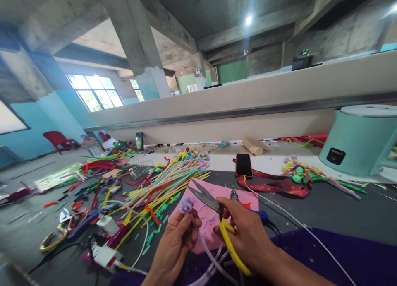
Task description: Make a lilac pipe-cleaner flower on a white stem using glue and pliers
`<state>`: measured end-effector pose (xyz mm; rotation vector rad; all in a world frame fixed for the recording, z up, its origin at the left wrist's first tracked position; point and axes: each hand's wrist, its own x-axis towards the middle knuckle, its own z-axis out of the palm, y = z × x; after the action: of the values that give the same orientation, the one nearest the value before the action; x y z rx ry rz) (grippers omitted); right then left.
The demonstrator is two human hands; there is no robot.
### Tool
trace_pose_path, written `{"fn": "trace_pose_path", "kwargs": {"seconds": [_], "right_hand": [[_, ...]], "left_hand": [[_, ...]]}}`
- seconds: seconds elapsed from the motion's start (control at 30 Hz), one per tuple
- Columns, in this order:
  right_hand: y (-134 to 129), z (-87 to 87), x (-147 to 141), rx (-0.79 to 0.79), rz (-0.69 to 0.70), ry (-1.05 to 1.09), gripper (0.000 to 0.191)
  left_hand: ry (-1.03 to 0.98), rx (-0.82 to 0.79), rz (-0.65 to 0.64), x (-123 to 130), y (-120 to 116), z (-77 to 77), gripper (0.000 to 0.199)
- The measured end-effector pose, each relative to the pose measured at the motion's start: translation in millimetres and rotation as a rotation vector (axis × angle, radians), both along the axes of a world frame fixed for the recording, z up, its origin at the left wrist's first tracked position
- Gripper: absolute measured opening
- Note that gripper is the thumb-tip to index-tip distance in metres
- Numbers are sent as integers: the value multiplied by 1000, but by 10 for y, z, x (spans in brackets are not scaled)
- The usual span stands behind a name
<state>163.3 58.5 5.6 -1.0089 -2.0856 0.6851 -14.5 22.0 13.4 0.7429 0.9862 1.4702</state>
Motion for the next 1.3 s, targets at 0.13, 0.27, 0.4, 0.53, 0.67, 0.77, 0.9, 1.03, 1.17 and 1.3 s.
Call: {"fn": "trace_pose_path", "kwargs": {"seconds": [0.13, 0.27, 0.4, 0.53, 0.67, 0.77, 0.9, 1.03, 1.17, 1.3], "right_hand": [[33, -2, -3, -94, -7, 43, 47], [34, -1, -12, -136, 2, 73, 46], [23, 1, -26, -154, 4, 106, 45], [9, 19, -26, -157, 23, 128, 44], [48, 104, -8, -168, 25, 124, 42], [133, 273, 71, -145, -4, 150, 44], [241, 570, 431, -91, -38, 90, 47], [155, 599, 1116, -38, -329, -188, 47], [-152, 233, 1912, -129, -696, -506, 51], [-524, -131, 2488, -201, -886, -710, 50]], "left_hand": [[48, 14, 10, -2, -5, 6, 18], [45, 26, -14, 0, -11, 11, 17], [-22, 16, -47, -11, -19, 8, 15], [-100, -11, -50, -38, -8, -12, 15], [-151, -66, -45, -42, 13, -11, 19], [-166, -124, -55, -22, 16, 14, 22], [-113, -146, -77, -12, 26, 56, 23], [-74, -163, -45, -22, 42, 89, 23], [-8, -170, -26, 4, 40, 102, 25], [80, -225, -65, 50, 29, 80, 29]]}}
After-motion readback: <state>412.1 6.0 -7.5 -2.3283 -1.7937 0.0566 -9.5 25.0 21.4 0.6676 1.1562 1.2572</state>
